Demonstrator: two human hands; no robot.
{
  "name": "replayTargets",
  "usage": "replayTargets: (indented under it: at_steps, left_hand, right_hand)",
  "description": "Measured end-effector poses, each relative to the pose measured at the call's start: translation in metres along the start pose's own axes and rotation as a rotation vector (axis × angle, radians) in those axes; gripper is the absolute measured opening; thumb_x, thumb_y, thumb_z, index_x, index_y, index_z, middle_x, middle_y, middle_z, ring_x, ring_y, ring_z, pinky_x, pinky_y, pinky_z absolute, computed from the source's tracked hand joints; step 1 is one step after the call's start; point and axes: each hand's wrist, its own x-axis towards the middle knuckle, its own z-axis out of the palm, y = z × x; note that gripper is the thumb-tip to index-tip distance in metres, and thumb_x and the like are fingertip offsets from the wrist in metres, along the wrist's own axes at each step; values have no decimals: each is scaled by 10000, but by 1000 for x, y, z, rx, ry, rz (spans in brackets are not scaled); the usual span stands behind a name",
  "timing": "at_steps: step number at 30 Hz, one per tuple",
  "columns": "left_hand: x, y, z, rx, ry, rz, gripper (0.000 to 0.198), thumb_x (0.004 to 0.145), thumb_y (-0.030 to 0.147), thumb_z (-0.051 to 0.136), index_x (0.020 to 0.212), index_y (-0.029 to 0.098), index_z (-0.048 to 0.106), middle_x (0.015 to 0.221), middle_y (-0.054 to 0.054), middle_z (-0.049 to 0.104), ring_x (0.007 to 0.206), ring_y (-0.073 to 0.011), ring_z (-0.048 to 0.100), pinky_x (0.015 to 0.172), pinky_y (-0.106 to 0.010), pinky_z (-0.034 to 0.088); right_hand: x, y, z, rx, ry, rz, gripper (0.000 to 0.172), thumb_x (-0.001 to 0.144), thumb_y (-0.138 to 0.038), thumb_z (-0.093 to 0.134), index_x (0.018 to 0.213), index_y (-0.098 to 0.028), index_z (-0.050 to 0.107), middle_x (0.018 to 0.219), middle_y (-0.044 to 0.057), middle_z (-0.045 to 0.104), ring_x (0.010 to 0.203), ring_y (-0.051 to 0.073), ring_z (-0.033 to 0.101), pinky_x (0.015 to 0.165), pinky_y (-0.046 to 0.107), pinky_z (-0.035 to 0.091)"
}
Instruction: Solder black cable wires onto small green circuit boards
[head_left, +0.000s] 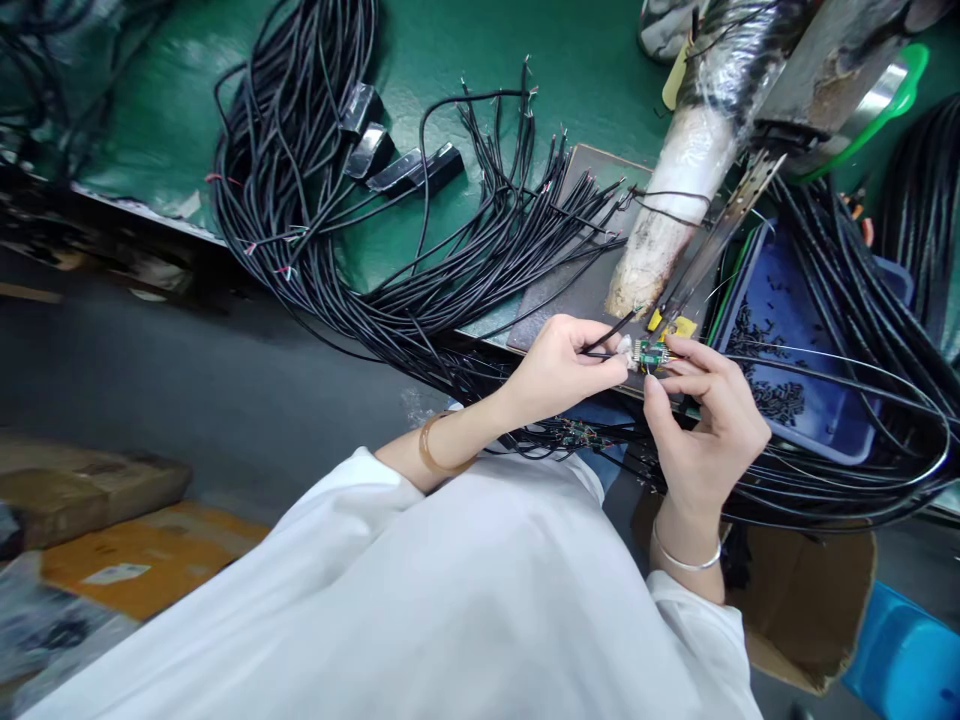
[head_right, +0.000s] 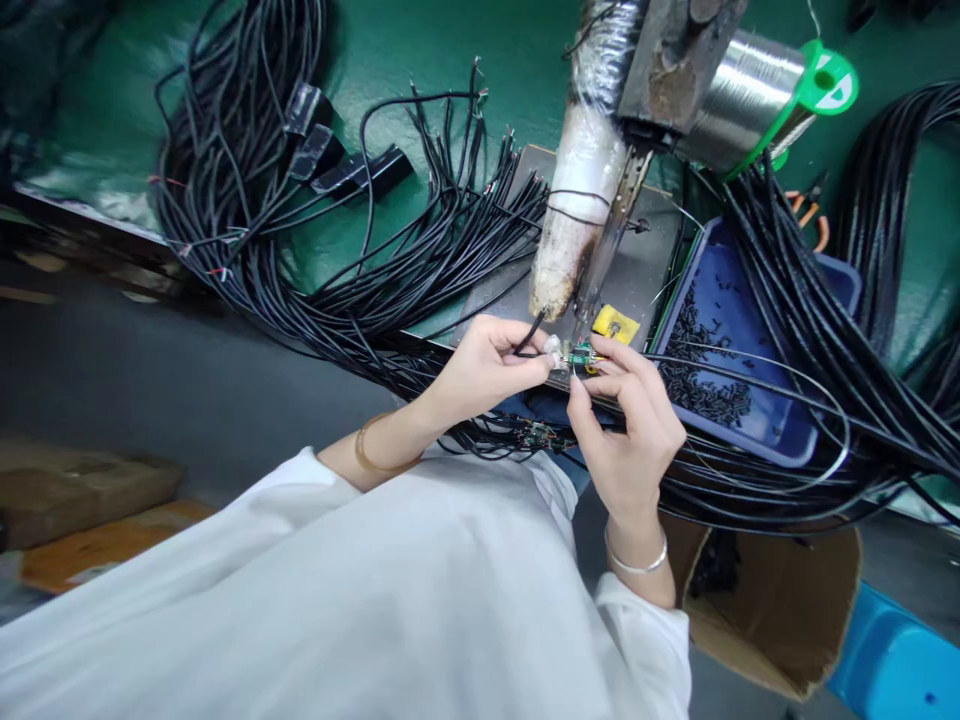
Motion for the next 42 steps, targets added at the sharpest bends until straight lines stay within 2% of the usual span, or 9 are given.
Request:
replayTargets:
  at_steps: [4,8,12,14,19,23,28,35,42]
  left_hand:
    - [-7,2,1,-17,-86,8,167,811,187,644,671,102,612,612,52,406,564,-33,286,493,-173,239]
    - [-19,-3,1,-135,-178,-36,307,792,232,743,565,107,577,597,38,442,565,-39,372,493,-170,303]
    - [-31,-12,1,-451,-267,-237,334,757,414,824,908,130,731,790,-39,687,655,-101,613,601,-219,518]
    - [-34,-14,3,-501,-272,-279,399,723,424,859,972,142,726,755,-27,695,618,-93,611,578,-209,511]
    - [-39,-14,7,-348,-109,-54,271,813,373,796,828,130,678,699,14,618,590,-40,503,543,-160,412]
    - [-43,-18,6,-205,-109,17,264,944,359,641,811,131,633,613,35,569,538,-36,488,531,-162,401]
    - [-42,-25,3,-67,-20,128,233,886,326,710,984,118,754,608,17,614,499,-53,484,482,-188,372]
    - [-32,-21,0,207,10,462,98,840,150,688,770,117,748,610,33,485,545,-55,400,509,-213,313]
    - [-29,-17,4,164,-10,424,81,789,107,668,732,113,725,633,41,468,545,-54,390,510,-210,301]
  right_hand:
    - [-5,2,-5,-127,-17,-22,81,906,-157,663,965,-204,632,1184,74,724,1025,196,720,816,319,607]
    - [-12,-3,-20,-265,-66,-27,39,913,-201,686,936,-210,655,872,-1,721,669,100,650,595,223,482]
    - [-16,-16,-39,-63,29,176,106,869,-256,753,817,-210,672,701,-39,636,570,79,551,519,229,402]
    - [-15,-20,-43,29,27,247,130,854,-271,771,794,-211,673,691,-39,633,564,76,539,492,223,379]
    - [-10,-14,-38,46,-16,304,132,861,-319,768,822,-226,684,659,-45,597,547,69,501,476,219,343]
    - [-6,-7,-31,-5,2,309,160,877,-351,747,826,-221,669,680,-36,606,586,75,528,497,220,348]
    - [-3,-4,-27,-12,-92,339,198,887,-378,726,819,-208,651,676,-32,626,564,78,528,499,230,350]
    - [-1,-3,-22,40,-145,347,167,892,-334,717,814,-209,638,674,-42,620,560,66,522,505,215,354]
    - [-2,3,-17,69,-161,347,195,892,-370,714,818,-206,639,711,-27,622,599,83,540,499,217,356]
